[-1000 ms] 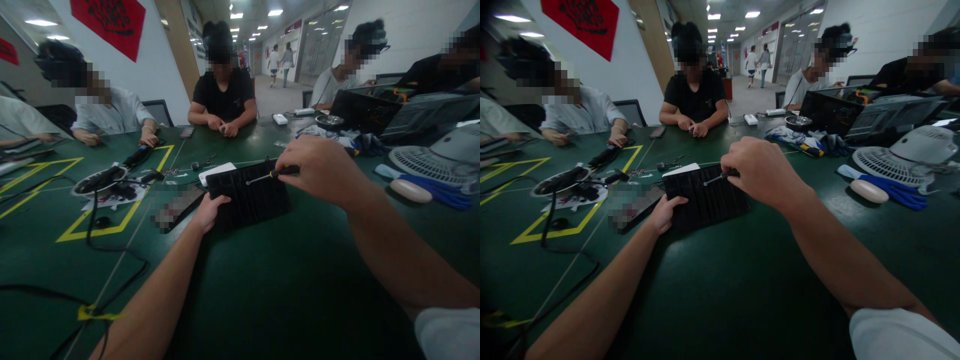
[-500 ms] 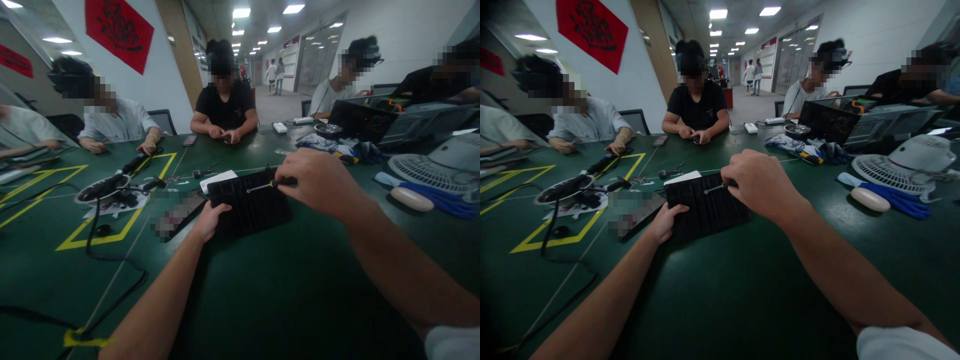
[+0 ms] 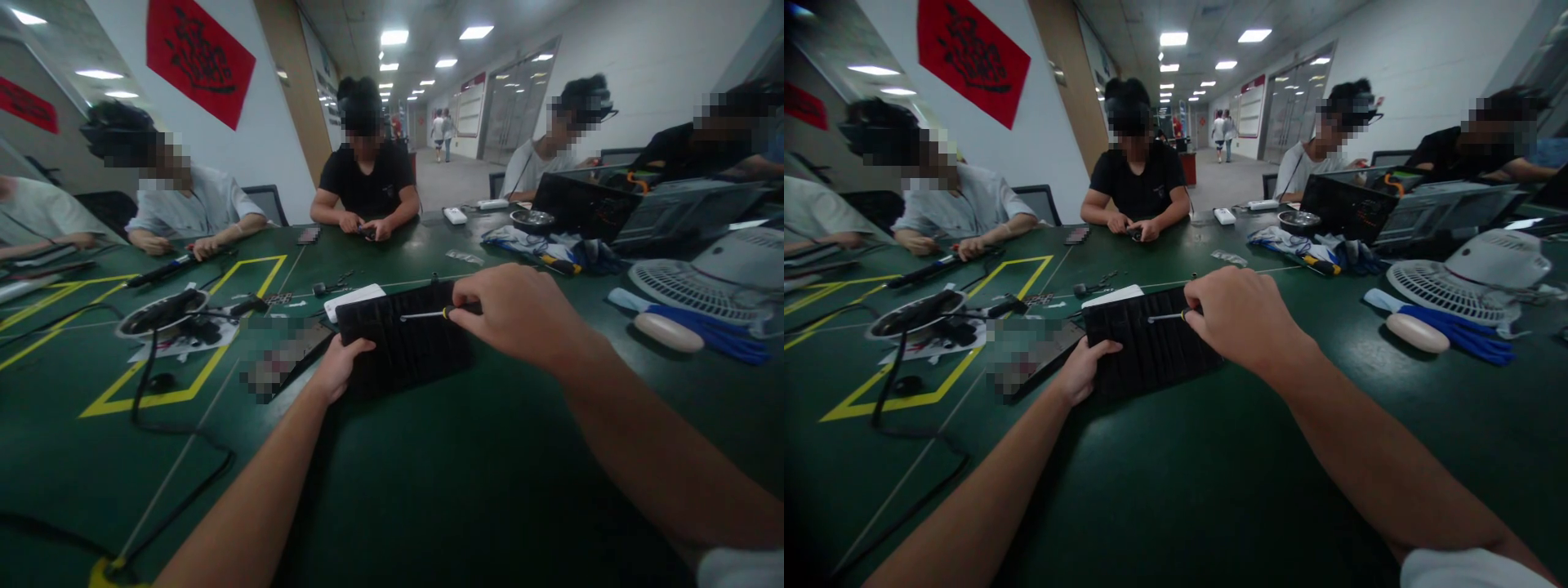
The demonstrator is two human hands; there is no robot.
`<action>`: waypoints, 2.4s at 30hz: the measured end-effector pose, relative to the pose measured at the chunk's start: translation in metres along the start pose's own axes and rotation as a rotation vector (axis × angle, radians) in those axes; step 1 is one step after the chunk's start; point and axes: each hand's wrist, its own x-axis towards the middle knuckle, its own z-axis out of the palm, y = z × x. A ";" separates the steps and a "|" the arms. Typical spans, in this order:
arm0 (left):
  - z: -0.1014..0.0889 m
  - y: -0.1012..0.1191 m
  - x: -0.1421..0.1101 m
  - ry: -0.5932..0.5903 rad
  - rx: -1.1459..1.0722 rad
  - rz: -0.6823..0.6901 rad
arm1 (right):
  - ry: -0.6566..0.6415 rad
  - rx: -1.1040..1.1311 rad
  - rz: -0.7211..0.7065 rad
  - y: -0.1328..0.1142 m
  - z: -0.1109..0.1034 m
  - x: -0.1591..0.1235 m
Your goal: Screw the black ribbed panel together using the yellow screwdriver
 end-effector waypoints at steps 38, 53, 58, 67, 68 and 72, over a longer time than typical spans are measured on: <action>-0.001 -0.003 0.003 -0.015 0.010 0.014 | -0.047 -0.020 0.034 0.006 -0.001 0.002; 0.003 -0.002 0.002 0.001 0.008 0.009 | -0.023 -0.020 0.042 0.010 0.001 0.003; 0.002 0.000 0.003 0.023 0.040 0.010 | -0.037 -0.020 0.059 0.009 -0.001 0.003; 0.001 0.001 0.001 0.031 0.059 0.011 | -0.040 -0.029 0.068 0.010 -0.001 0.004; 0.001 0.001 0.001 0.030 0.061 0.010 | -0.043 -0.026 0.071 0.010 0.000 0.004; 0.000 0.000 0.002 0.017 0.060 0.002 | -0.065 -0.020 0.087 0.009 0.000 0.004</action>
